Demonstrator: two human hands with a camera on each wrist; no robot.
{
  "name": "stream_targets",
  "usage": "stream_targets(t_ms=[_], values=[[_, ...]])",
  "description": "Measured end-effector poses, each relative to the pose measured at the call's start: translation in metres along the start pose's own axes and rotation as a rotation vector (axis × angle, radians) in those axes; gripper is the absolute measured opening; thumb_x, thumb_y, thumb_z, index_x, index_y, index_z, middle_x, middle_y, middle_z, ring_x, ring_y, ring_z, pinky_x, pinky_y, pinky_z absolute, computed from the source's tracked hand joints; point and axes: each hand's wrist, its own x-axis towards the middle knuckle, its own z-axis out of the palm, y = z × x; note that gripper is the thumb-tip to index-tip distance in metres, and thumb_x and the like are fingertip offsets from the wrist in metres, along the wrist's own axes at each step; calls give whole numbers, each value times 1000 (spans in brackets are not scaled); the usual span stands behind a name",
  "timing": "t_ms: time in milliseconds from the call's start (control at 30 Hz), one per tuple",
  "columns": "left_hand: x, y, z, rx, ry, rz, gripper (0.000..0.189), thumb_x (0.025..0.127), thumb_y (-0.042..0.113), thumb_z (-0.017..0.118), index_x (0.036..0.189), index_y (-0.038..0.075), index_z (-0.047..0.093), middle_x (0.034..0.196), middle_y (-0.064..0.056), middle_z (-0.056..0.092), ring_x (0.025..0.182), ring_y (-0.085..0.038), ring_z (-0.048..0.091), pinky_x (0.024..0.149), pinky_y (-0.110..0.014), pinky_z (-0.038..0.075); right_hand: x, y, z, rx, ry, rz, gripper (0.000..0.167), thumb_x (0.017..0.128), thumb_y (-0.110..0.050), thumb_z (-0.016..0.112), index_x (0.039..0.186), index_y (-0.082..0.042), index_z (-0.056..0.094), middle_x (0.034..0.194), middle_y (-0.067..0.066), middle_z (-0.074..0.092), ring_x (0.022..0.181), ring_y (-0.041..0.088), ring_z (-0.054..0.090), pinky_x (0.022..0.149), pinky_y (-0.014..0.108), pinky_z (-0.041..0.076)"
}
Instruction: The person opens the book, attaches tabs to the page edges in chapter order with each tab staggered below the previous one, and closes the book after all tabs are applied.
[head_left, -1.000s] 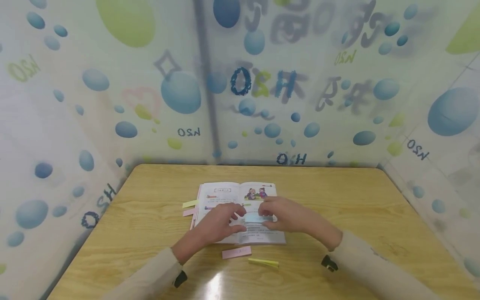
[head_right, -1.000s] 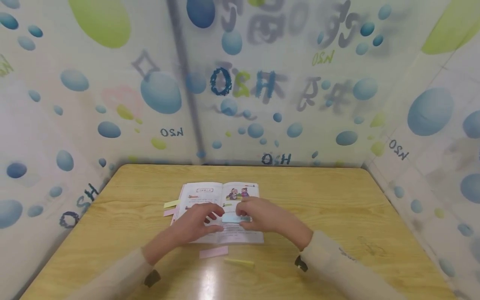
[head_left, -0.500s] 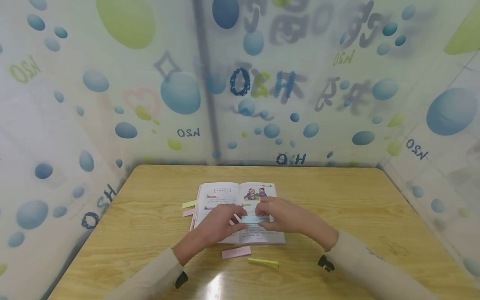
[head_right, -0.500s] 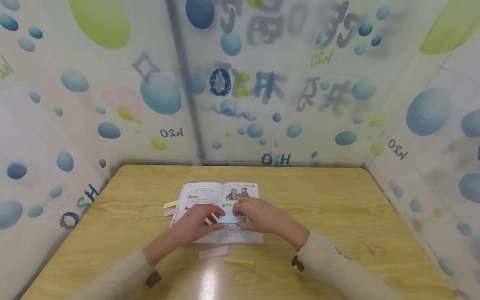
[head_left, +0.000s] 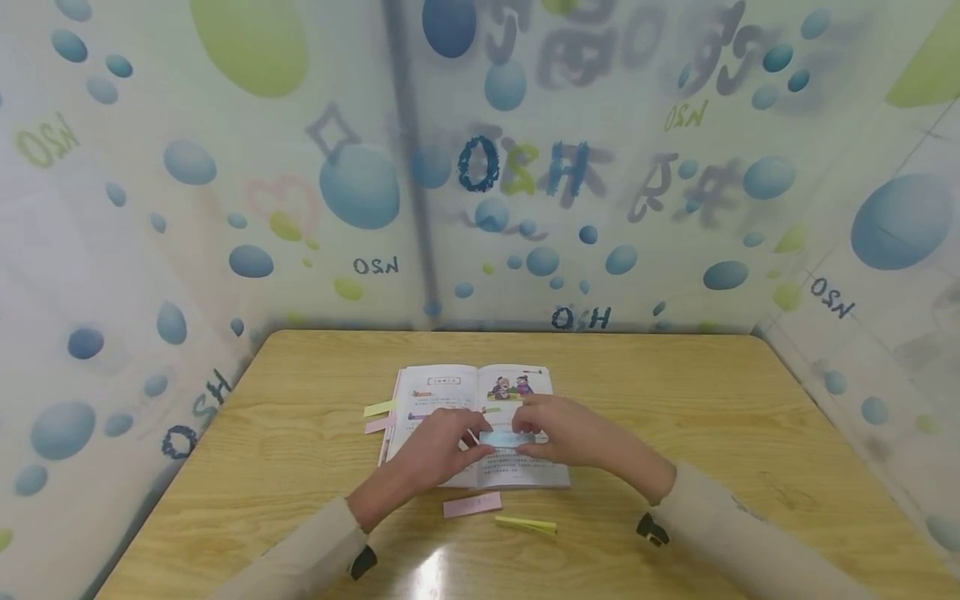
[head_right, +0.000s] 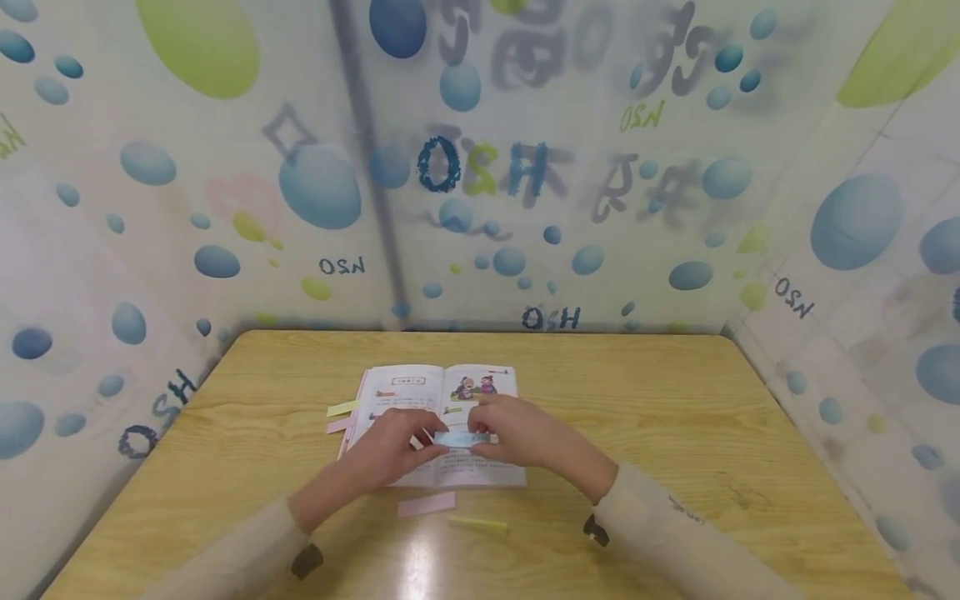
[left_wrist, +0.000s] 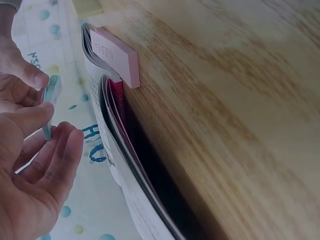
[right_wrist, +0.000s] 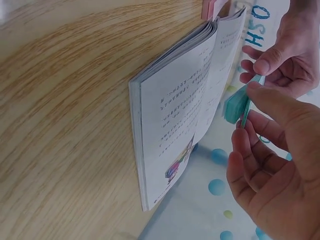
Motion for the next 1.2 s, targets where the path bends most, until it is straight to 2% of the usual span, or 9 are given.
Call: stream_targets(t_ms=[667, 800, 1000, 1200], values=[[-1, 0, 1, -3, -12, -38, 17, 91, 16, 79, 104, 7, 73, 92, -2, 73, 76, -5, 66, 67, -21, 54, -1, 0, -1, -33, 12, 17, 17, 90, -22, 81, 104, -14, 74, 100, -7, 63, 88, 9, 61, 78, 27, 54], [-1, 2, 0, -4, -13, -38, 18, 91, 16, 79, 104, 6, 73, 94, -3, 73, 76, -5, 66, 66, -21, 53, 0, -2, -3, -21, 0, 30, 16, 90, -21, 81, 99, -16, 69, 93, -7, 60, 83, 10, 58, 73, 27, 52], [0, 2, 1, 0, -19, -47, 18, 91, 16, 79, 106, 7, 73, 99, -4, 73, 77, -5, 66, 67, -20, 53, 1, 0, -3, 78, -25, 66, 22, 88, -18, 82, 85, -18, 60, 77, -10, 54, 71, 8, 51, 64, 27, 48], [-1, 1, 2, 5, -18, -58, 18, 90, 16, 80, 104, 7, 73, 95, -3, 73, 76, -4, 65, 67, -21, 53, 0, 13, 1, 230, -14, 75, 19, 93, -18, 77, 82, -19, 62, 74, -11, 56, 69, 8, 52, 64, 27, 48]])
